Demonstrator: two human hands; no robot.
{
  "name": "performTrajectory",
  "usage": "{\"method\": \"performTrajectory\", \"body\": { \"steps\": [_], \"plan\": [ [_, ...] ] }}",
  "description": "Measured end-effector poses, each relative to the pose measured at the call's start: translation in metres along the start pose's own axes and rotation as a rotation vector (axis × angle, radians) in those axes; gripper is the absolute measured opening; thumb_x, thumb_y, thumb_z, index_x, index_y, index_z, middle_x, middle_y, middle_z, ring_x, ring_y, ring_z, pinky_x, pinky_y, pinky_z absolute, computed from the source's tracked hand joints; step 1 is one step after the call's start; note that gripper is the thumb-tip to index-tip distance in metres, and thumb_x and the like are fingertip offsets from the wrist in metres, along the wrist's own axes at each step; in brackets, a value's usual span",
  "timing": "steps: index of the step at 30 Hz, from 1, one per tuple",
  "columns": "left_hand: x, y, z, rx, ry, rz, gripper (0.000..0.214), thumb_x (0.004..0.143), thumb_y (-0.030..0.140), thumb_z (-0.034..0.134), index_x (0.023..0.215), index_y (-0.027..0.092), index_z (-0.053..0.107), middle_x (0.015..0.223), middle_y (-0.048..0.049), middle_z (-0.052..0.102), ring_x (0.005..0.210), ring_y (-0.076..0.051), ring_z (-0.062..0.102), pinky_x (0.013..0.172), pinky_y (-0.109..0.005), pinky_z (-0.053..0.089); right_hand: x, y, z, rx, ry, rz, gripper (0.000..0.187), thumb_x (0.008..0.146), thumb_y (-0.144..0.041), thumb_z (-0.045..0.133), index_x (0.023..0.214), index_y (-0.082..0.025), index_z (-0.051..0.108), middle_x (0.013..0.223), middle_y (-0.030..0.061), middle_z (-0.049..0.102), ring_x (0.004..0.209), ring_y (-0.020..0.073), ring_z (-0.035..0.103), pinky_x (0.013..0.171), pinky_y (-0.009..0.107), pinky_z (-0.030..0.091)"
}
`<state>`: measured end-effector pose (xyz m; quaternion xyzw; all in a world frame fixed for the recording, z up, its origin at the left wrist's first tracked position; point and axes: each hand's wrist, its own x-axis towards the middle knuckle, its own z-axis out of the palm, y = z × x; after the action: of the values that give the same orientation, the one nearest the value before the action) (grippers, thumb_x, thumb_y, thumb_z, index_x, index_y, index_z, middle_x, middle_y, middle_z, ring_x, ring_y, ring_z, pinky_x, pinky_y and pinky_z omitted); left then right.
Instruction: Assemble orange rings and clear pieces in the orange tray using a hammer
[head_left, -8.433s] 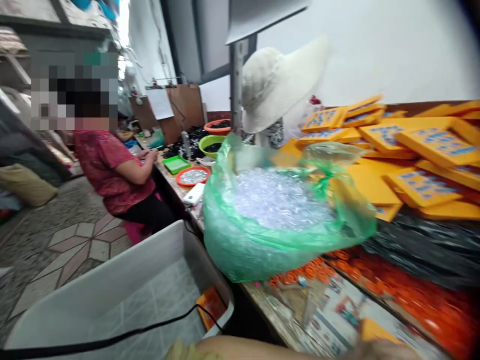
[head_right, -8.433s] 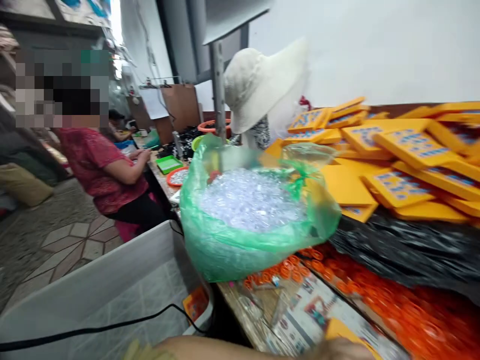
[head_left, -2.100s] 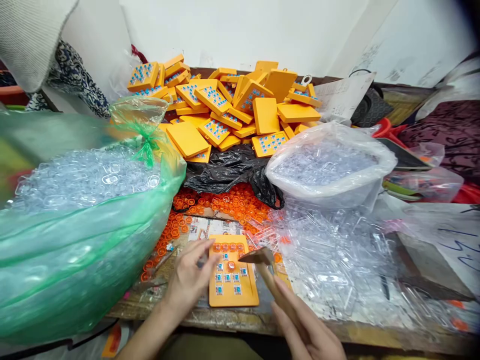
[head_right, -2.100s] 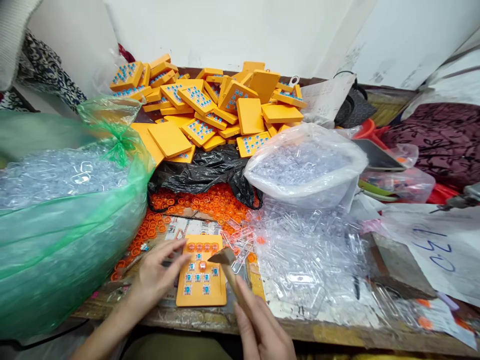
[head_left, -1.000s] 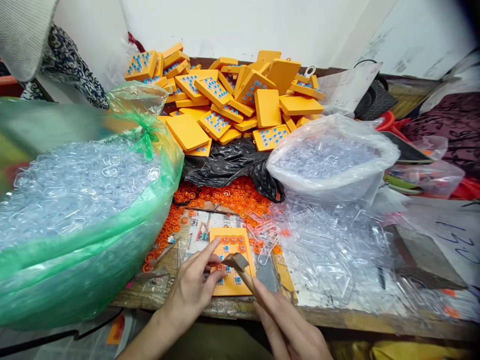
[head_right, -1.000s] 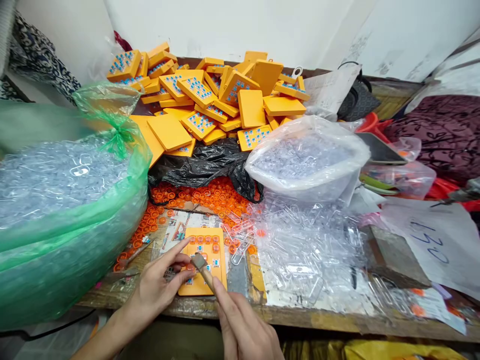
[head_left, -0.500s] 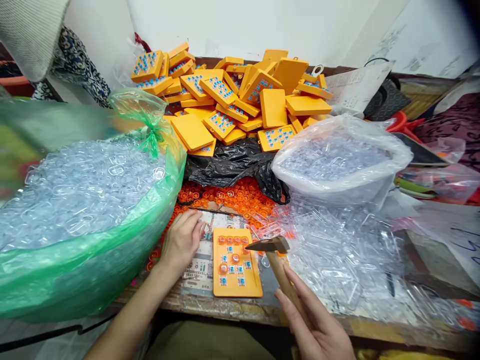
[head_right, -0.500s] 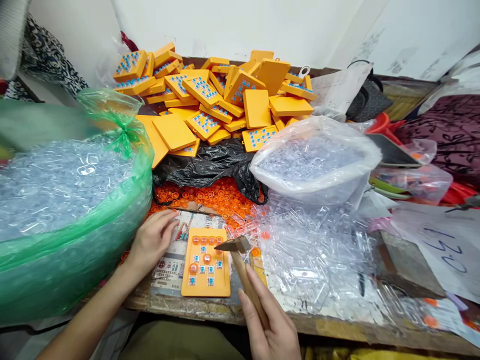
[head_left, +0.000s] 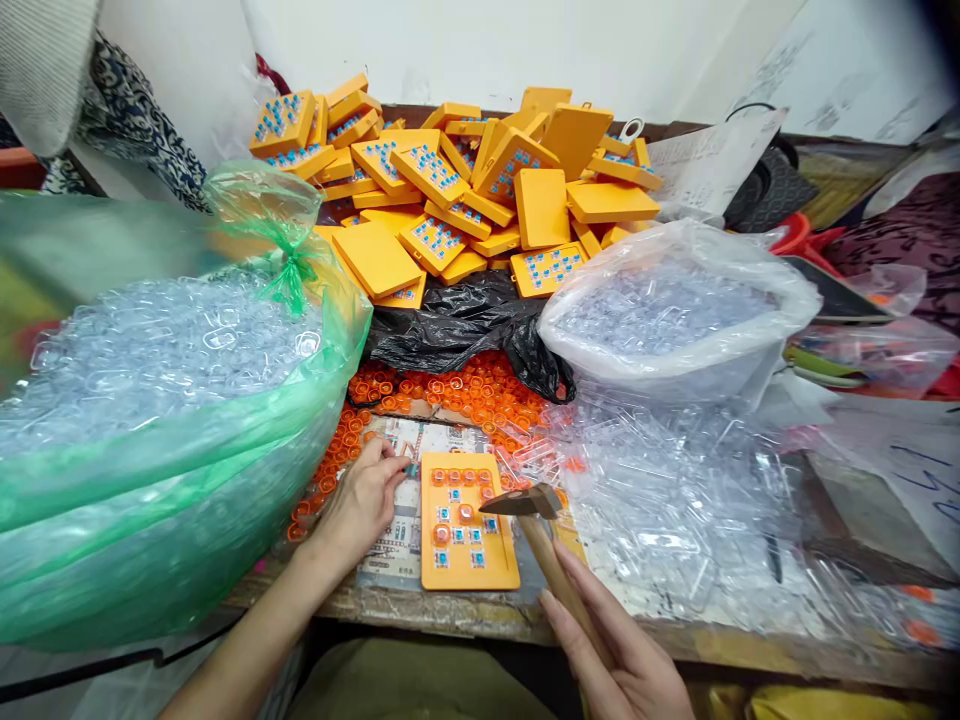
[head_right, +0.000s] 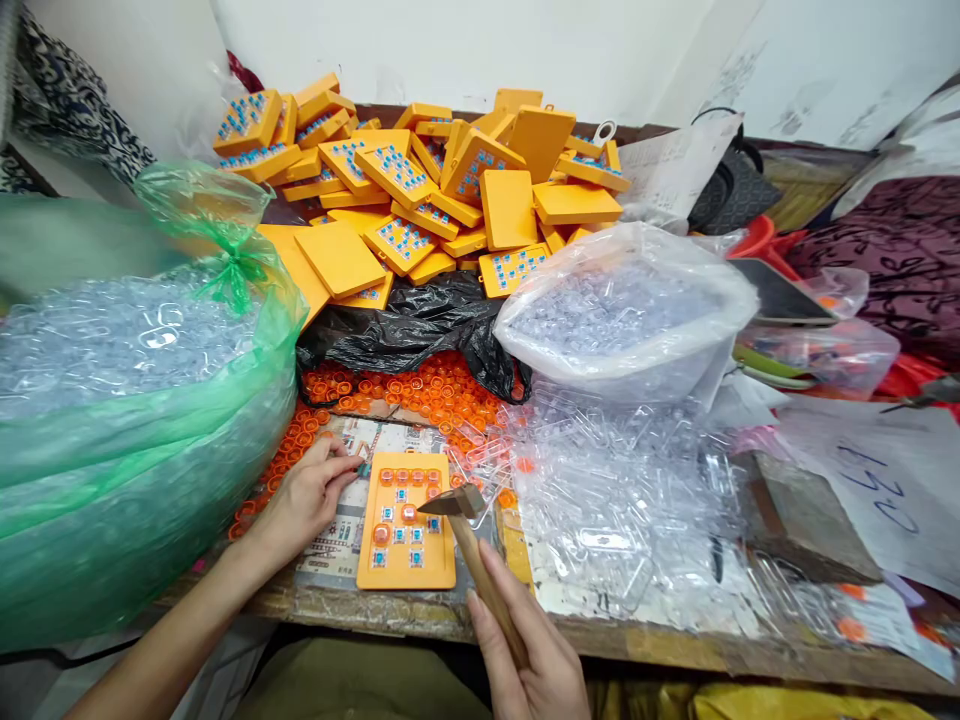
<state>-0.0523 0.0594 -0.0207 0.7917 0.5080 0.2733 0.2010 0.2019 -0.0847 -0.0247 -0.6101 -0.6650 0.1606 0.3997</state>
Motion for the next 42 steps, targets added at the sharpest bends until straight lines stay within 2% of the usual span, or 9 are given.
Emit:
{"method": "performTrajectory", "body": {
  "steps": [11, 17, 21, 25, 30, 34, 36, 40, 42],
  "plan": [
    [-0.005, -0.001, 0.003, -0.067, 0.078, -0.003, 0.021, 0.085, 0.016, 0.051, 0.092, 0.015, 0.071, 0.094, -0.0091, 0.07, 0.086, -0.02, 0.067, 0.08, -0.033, 0.056, 0.0, -0.01, -0.001, -0.043, -0.004, -0.045, 0.049, 0.089, -0.016, 0.059, 0.137, -0.023, 0.052, 0.127, 0.0038, 0.063, 0.109, 0.0215, 0.064, 0.092, 0.025, 0.051],
    [-0.026, 0.04, 0.003, -0.139, 0.118, 0.142, 0.033, 0.09, 0.018, 0.053, 0.122, 0.012, 0.057, 0.097, -0.0095, 0.07, 0.09, -0.019, 0.065, 0.084, -0.031, 0.053, 0.0, -0.016, -0.006, -0.084, -0.026, -0.105, 0.058, 0.088, -0.01, 0.056, 0.141, -0.029, 0.046, 0.129, -0.0001, 0.063, 0.107, 0.0195, 0.066, 0.092, 0.023, 0.051],
    [-0.035, 0.059, 0.017, -0.122, 0.09, 0.23, 0.045, 0.088, 0.014, 0.056, 0.132, 0.013, 0.047, 0.088, -0.008, 0.069, 0.082, -0.02, 0.063, 0.075, -0.032, 0.054, 0.001, -0.019, -0.003, -0.103, -0.095, -0.157, 0.063, 0.09, -0.007, 0.051, 0.146, -0.031, 0.036, 0.132, 0.0009, 0.061, 0.112, 0.0164, 0.064, 0.095, 0.022, 0.049],
    [-0.036, 0.054, 0.029, -0.108, 0.155, 0.241, 0.052, 0.086, 0.013, 0.059, 0.135, 0.016, 0.043, 0.087, -0.0069, 0.068, 0.079, -0.021, 0.063, 0.07, -0.034, 0.055, 0.002, -0.022, -0.003, -0.135, -0.193, -0.232, 0.061, 0.092, -0.007, 0.047, 0.149, -0.024, 0.031, 0.129, 0.0062, 0.063, 0.113, 0.016, 0.062, 0.095, 0.022, 0.048],
    [-0.038, 0.05, 0.035, -0.197, 0.169, 0.178, 0.054, 0.083, 0.011, 0.06, 0.134, 0.019, 0.044, 0.087, -0.0039, 0.069, 0.079, -0.018, 0.065, 0.074, -0.031, 0.056, 0.0, -0.024, -0.008, -0.13, -0.146, -0.228, 0.064, 0.091, -0.003, 0.046, 0.149, -0.026, 0.032, 0.122, 0.0067, 0.066, 0.108, 0.0147, 0.066, 0.095, 0.022, 0.049],
    [-0.04, 0.052, 0.035, -0.197, 0.172, 0.152, 0.053, 0.084, 0.014, 0.062, 0.134, 0.02, 0.045, 0.086, -0.003, 0.07, 0.079, -0.017, 0.066, 0.075, -0.031, 0.057, 0.002, -0.019, -0.007, -0.154, -0.266, -0.234, 0.062, 0.092, -0.005, 0.044, 0.149, -0.024, 0.031, 0.118, 0.0065, 0.069, 0.104, 0.0144, 0.068, 0.091, 0.019, 0.051],
    [-0.038, 0.046, 0.027, -0.177, 0.188, 0.154, 0.05, 0.085, 0.023, 0.064, 0.132, 0.018, 0.047, 0.092, -0.0051, 0.071, 0.084, -0.018, 0.067, 0.077, -0.03, 0.057, 0.003, -0.015, -0.007, -0.149, -0.201, -0.198, 0.059, 0.092, -0.009, 0.047, 0.147, -0.025, 0.035, 0.125, 0.0054, 0.066, 0.109, 0.016, 0.065, 0.093, 0.021, 0.049],
    [-0.021, 0.019, 0.002, 0.177, 0.272, 0.067, 0.028, 0.092, 0.028, 0.051, 0.112, 0.013, 0.064, 0.111, -0.0137, 0.069, 0.1, -0.023, 0.066, 0.091, -0.036, 0.054, 0.003, -0.007, -0.01, -0.147, -0.009, -0.112, 0.058, 0.091, -0.013, 0.054, 0.144, -0.03, 0.04, 0.13, -0.0001, 0.062, 0.112, 0.0168, 0.062, 0.096, 0.021, 0.047],
    [-0.009, 0.006, -0.007, 0.429, 0.187, -0.047, 0.028, 0.093, 0.02, 0.044, 0.108, 0.01, 0.066, 0.112, -0.0156, 0.069, 0.098, -0.026, 0.067, 0.089, -0.039, 0.054, 0.002, -0.003, -0.011, -0.139, 0.029, -0.084, 0.059, 0.091, -0.014, 0.056, 0.145, -0.031, 0.039, 0.13, -0.0012, 0.061, 0.112, 0.0166, 0.062, 0.095, 0.02, 0.047]
  ]
}}
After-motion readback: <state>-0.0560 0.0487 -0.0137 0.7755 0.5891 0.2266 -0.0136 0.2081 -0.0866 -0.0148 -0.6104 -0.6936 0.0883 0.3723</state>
